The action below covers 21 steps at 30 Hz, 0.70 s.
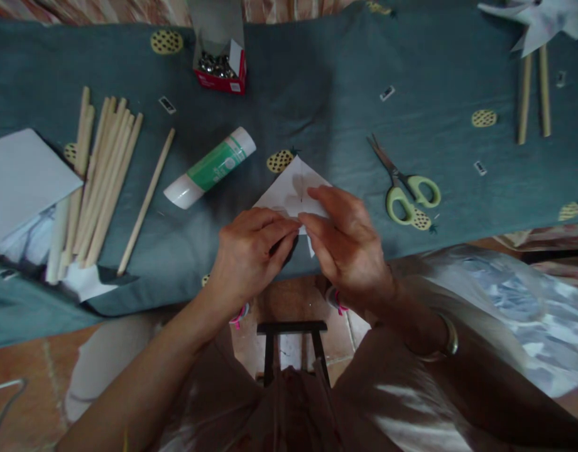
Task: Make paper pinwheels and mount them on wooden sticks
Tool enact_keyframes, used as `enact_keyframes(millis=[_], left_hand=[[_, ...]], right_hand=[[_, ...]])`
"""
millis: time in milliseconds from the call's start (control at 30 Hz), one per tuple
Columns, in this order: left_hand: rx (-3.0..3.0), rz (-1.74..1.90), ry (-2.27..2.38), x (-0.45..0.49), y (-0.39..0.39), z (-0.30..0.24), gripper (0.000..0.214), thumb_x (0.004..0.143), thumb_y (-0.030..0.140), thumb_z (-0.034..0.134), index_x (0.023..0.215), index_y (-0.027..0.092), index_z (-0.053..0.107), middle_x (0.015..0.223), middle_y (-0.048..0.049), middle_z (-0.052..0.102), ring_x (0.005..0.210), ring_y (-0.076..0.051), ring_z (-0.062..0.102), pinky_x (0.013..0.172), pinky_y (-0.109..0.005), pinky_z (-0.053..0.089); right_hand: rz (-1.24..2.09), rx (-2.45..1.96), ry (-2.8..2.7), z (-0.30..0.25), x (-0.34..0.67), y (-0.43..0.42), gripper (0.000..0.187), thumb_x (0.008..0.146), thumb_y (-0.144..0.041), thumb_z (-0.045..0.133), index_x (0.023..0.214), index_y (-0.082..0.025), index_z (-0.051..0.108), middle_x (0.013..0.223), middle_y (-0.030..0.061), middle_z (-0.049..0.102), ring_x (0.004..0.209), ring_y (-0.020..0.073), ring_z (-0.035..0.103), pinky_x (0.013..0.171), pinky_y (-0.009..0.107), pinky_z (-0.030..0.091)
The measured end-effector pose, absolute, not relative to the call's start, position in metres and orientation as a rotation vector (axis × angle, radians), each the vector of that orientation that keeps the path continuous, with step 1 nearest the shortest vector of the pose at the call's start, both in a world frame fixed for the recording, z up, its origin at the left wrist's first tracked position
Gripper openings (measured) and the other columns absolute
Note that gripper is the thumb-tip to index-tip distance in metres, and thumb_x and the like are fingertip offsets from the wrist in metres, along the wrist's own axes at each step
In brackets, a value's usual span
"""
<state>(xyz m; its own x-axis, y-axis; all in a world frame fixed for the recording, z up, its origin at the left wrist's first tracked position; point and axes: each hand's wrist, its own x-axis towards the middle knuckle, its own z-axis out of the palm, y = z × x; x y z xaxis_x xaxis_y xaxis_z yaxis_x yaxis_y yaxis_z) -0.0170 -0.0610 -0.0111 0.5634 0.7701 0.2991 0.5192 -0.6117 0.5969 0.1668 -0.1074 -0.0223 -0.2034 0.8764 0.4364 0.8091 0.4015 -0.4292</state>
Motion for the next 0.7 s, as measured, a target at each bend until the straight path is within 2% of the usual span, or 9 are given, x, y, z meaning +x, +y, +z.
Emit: enact_keyframes(millis=[200,333,400,567,700], left_hand=[[2.383,0.799,0.994,-0.016,-0.062,-0.011,0.014,0.093,0.020,0.059,0.094,0.014,0.072,0.086,-0.0065,0.070,0.078,-0.017,0.066,0.069,-0.030,0.056],[2.404,0.826,0.973,-0.016,-0.063,-0.013,0.012,0.092,0.021,0.061,0.096,0.013,0.070,0.088,-0.0070,0.068,0.079,-0.018,0.065,0.071,-0.032,0.056],[2.416,0.816,0.974,-0.017,-0.064,-0.015,0.012,0.092,0.021,0.061,0.097,0.014,0.069,0.088,-0.0067,0.067,0.079,-0.018,0.064,0.070,-0.032,0.056],[2.455,0.809,0.965,-0.017,-0.063,-0.018,0.012,0.094,0.021,0.058,0.094,0.015,0.068,0.086,-0.0062,0.067,0.078,-0.017,0.063,0.067,-0.031,0.055],[2.489,0.822,0.945,-0.017,-0.062,-0.019,0.013,0.094,0.020,0.059,0.097,0.012,0.069,0.085,-0.0072,0.067,0.077,-0.017,0.063,0.066,-0.031,0.054]], right_hand=[[0.100,-1.396,-2.070,-0.026,0.159,-0.109,0.033,0.096,-0.012,0.044,0.125,-0.023,0.053,0.134,0.0114,0.059,0.133,0.0273,0.050,0.105,0.049,0.050],[0.130,-1.388,-2.025,-0.029,0.155,-0.110,0.040,0.096,-0.009,0.041,0.132,-0.026,0.048,0.134,0.0094,0.059,0.137,0.0255,0.047,0.108,0.048,0.048],[0.168,-1.395,-2.005,-0.030,0.154,-0.110,0.040,0.096,-0.009,0.040,0.131,-0.028,0.048,0.137,0.0075,0.058,0.139,0.0242,0.045,0.110,0.047,0.046],[0.150,-1.402,-2.017,-0.029,0.156,-0.110,0.032,0.096,-0.009,0.042,0.122,-0.024,0.053,0.136,0.0099,0.059,0.140,0.0261,0.044,0.107,0.049,0.047],[0.254,-1.413,-1.982,-0.024,0.164,-0.111,0.037,0.094,-0.011,0.042,0.124,-0.028,0.057,0.141,0.0063,0.056,0.142,0.0256,0.043,0.112,0.050,0.045]])
